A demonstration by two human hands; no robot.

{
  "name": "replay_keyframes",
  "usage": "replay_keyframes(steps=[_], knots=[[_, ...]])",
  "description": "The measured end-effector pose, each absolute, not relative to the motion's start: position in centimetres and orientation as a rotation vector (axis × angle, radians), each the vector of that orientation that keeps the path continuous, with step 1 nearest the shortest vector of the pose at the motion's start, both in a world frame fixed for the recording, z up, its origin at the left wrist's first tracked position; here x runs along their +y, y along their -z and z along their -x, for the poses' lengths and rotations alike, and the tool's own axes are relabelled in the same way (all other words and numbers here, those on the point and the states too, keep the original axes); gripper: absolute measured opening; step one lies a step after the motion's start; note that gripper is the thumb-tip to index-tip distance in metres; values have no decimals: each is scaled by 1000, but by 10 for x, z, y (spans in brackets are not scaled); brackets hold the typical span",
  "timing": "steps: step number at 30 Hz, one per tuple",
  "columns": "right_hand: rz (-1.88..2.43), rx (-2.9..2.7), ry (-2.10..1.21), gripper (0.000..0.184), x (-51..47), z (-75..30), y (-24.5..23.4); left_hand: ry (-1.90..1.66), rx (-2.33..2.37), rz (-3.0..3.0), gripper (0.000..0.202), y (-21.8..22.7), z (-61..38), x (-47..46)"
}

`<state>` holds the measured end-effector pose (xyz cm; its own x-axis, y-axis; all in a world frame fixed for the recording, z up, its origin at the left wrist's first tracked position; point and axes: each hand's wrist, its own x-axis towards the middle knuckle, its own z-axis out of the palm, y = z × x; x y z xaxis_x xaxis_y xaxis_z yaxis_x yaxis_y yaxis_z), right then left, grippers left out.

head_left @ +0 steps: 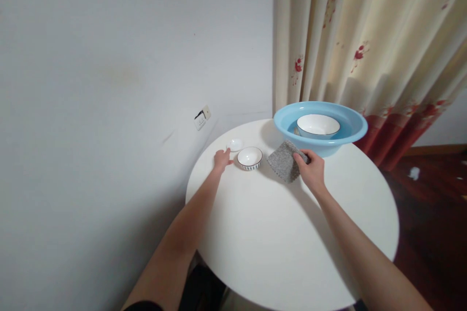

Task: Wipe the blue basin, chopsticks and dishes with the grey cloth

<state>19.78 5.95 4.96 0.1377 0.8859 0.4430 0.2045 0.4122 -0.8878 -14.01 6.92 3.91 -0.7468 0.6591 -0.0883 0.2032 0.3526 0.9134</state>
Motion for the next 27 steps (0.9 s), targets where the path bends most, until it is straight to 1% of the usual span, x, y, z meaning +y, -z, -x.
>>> replay_keyframes(steps=[2, 7, 11, 12, 15, 17, 20, 24, 27], knots=[[1063, -1378, -659, 32, 61, -198, -49, -1315, 2212, -778, 41, -41, 146, 82], [1051, -1385, -675, 31, 64, -199, -49, -1187, 2243, -812, 26, -40, 148, 107], [1035, -1377, -704, 32, 66, -200, -49, -1219, 2255, -841, 17, -43, 147, 113], [1028, -1376, -711, 32, 66, -200, -49, -1254, 2256, -853, 18, -46, 146, 112], [998, -1372, -744, 31, 66, -200, -50, -1399, 2241, -902, 35, -60, 143, 103], [973, -1360, -778, 31, 66, -199, -52, -1495, 2207, -953, 39, -72, 135, 90], [914, -1316, -870, 33, 63, -197, -56, -1669, 2010, -1159, 31, -88, 108, 65], [862, -1236, -1001, 40, 59, -194, -57, -1571, 1815, -1313, 22, -97, 51, 31], [912, -1179, -975, 40, 61, -194, -54, -1513, 1687, -1317, 17, -92, 10, 17]])
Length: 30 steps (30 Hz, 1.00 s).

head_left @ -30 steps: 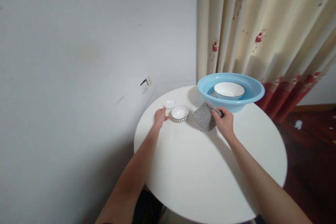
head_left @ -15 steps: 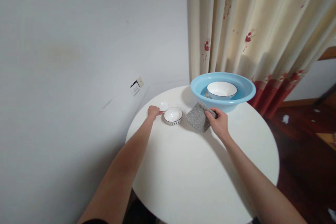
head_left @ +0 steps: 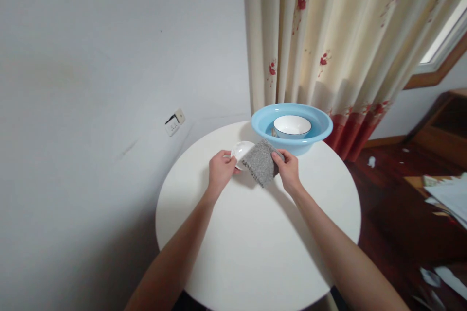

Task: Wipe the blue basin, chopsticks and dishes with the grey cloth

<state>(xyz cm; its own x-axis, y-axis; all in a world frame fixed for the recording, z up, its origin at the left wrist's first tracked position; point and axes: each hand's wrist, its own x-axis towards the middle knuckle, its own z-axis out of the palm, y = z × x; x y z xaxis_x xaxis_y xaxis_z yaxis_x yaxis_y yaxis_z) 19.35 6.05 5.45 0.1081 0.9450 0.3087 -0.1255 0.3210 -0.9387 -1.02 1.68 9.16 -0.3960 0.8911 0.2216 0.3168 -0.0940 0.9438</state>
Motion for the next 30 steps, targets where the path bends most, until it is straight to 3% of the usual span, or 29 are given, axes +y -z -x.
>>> replay_keyframes(steps=[4, 10, 13, 22, 30], knots=[[1042, -1196, -777, 36, 62, -193, -49, -1522, 1605, -1281, 16, -79, -19, 11], [1160, -1396, -142, 39, 51, -188, -51, -1611, 1550, -1215, 20, -65, -24, 5], [1135, -1532, -204, 32, 44, -182, -50, -1655, 1544, -1228, 19, -64, -26, 0], [1195, -1607, -214, 77, 29, -168, -44, -1760, 1537, -1297, 18, -65, -31, -7], [1308, -1493, -191, 73, 42, -178, -44, -1729, 1473, -1317, 19, -62, -36, -9]])
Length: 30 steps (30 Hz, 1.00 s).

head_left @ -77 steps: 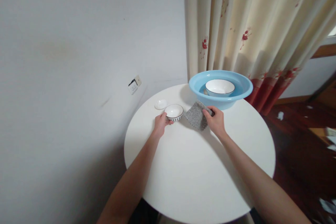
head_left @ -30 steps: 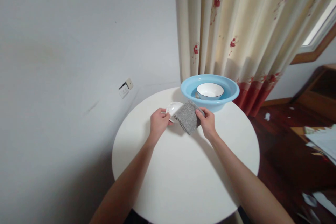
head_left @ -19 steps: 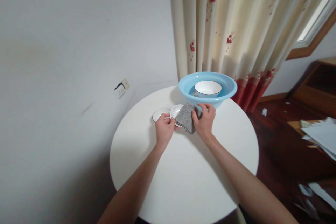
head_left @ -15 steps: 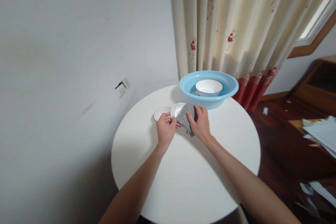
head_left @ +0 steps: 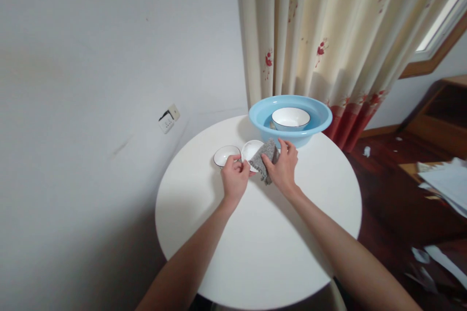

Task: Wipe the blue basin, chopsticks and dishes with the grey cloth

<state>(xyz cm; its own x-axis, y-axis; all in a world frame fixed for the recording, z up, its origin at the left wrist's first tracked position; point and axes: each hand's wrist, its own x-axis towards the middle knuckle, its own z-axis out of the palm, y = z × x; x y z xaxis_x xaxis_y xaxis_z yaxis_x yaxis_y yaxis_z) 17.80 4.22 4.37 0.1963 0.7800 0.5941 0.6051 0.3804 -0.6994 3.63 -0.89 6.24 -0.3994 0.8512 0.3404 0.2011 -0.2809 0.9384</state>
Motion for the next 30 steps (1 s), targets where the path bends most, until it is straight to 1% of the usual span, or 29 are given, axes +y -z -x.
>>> replay_keyframes(steps=[3, 6, 9, 13, 15, 19, 20, 22, 23, 26, 30], knots=[[1215, -1484, -372, 67, 49, -180, -39, -1727, 1491, -1338, 18, -63, -34, -8], [1126, -1432, -526, 51, 57, -183, -35, -1661, 1525, -1317, 20, -62, -29, -6], [1099, -1366, -519, 37, 62, -188, -36, -1552, 1537, -1305, 20, -57, -25, -5], [1054, -1331, -456, 28, 60, -193, -43, -1481, 1510, -1308, 20, -56, -26, -6], [1070, -1340, -375, 28, 58, -195, -46, -1466, 1486, -1312, 20, -59, -29, -8], [1199, -1312, -142, 36, 57, -196, -49, -1479, 1443, -1327, 19, -62, -31, -11], [1213, -1309, -137, 33, 57, -196, -49, -1493, 1438, -1327, 19, -61, -31, -11], [1192, -1337, -231, 24, 57, -195, -48, -1523, 1435, -1329, 20, -60, -31, -11], [1163, -1362, -308, 23, 57, -193, -47, -1536, 1440, -1332, 21, -60, -30, -11], [1074, -1414, -504, 28, 53, -185, -42, -1571, 1461, -1335, 22, -60, -30, -12], [993, -1447, -571, 37, 47, -173, -37, -1607, 1453, -1335, 23, -60, -30, -12]])
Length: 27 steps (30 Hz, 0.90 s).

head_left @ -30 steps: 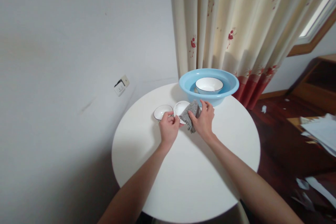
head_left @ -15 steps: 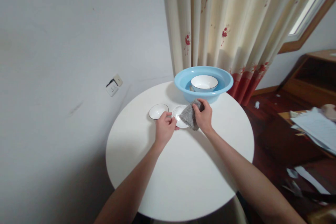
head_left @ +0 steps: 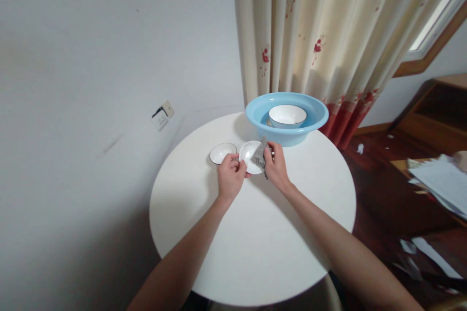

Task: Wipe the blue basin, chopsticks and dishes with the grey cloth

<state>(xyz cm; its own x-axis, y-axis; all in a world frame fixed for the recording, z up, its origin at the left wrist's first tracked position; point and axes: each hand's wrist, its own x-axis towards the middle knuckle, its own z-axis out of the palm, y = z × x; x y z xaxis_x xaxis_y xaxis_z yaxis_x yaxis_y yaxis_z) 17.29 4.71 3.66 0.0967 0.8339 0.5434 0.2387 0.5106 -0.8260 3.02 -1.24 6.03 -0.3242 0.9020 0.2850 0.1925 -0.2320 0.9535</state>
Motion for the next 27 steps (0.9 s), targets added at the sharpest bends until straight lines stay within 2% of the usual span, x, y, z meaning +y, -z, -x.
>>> replay_keyframes(steps=[7, 17, 24, 27], knots=[[779, -1443, -943, 53, 51, -171, -38, -1692, 1364, -1374, 29, -55, -30, -11], [967, -1295, -1318, 39, 45, -176, -46, -1668, 1419, -1476, 35, -49, -16, -5], [938, -1180, -1323, 43, 42, -172, -45, -1634, 1347, -1559, 52, -50, -19, -5], [955, -1166, -1316, 46, 42, -170, -42, -1607, 1371, -1547, 52, -46, -21, -4]])
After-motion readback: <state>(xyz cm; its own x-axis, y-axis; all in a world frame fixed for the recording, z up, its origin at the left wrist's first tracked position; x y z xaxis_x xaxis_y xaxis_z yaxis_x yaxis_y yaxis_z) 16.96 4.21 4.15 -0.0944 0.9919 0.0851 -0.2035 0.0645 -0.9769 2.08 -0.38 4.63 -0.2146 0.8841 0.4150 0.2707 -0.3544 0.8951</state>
